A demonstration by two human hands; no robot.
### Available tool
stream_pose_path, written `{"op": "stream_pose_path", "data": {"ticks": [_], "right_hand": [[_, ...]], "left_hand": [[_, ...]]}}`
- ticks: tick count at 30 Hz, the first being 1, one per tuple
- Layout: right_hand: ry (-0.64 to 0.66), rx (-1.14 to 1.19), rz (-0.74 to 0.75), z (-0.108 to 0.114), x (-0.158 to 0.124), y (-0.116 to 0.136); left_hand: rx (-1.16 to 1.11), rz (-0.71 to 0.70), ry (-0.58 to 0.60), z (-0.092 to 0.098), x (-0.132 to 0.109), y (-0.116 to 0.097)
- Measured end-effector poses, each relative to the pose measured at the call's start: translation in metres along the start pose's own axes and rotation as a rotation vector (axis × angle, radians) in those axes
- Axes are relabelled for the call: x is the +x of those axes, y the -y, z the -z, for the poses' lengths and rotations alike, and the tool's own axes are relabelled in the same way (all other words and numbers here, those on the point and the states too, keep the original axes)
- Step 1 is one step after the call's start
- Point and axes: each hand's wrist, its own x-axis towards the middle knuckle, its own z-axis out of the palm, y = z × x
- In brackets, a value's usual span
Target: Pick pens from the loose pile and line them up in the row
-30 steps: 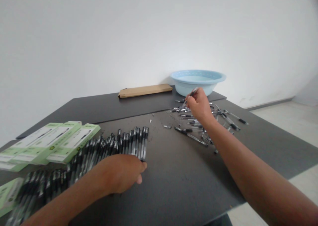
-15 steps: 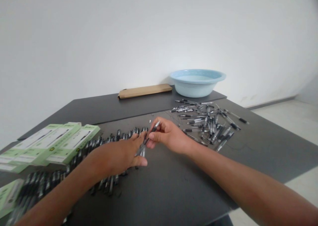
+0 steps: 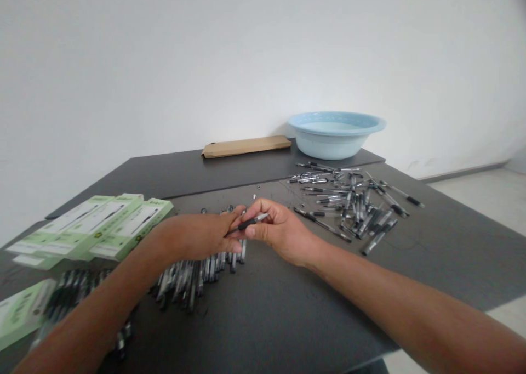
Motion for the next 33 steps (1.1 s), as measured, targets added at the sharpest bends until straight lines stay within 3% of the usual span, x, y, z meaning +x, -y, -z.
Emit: {"op": "stream_pose_path", "data": {"ticks": [2, 8, 11, 19, 27, 33], "right_hand": [[-0.008, -0.147, 0.005, 0.001, -0.003, 0.003], [-0.066, -0.766, 0.107, 0.007, -0.011, 0.012], [-0.091, -0.946, 0.131, 0.008, -0.012, 0.015], [-0.106, -1.090, 0.073, 0.005, -0.011, 0.017], [-0.159, -1.141, 0.099, 0.001, -0.010, 0.018], [-0.111, -1.080, 0.152, 0.001, -0.013, 0.017]], "left_hand": [[0.005, 0.074, 0.075, 0.003, -0.002, 0.001], [0.053, 0.143, 0.112, 0.006, -0.005, 0.004], [0.080, 0.146, 0.157, 0.007, -0.005, 0.000], [0.113, 0.115, 0.183, 0.012, -0.008, -0.014], [0.072, 0.090, 0.155, 0.011, -0.005, -0.006], [0.072, 0.085, 0.143, 0.011, -0.006, 0.000]]}}
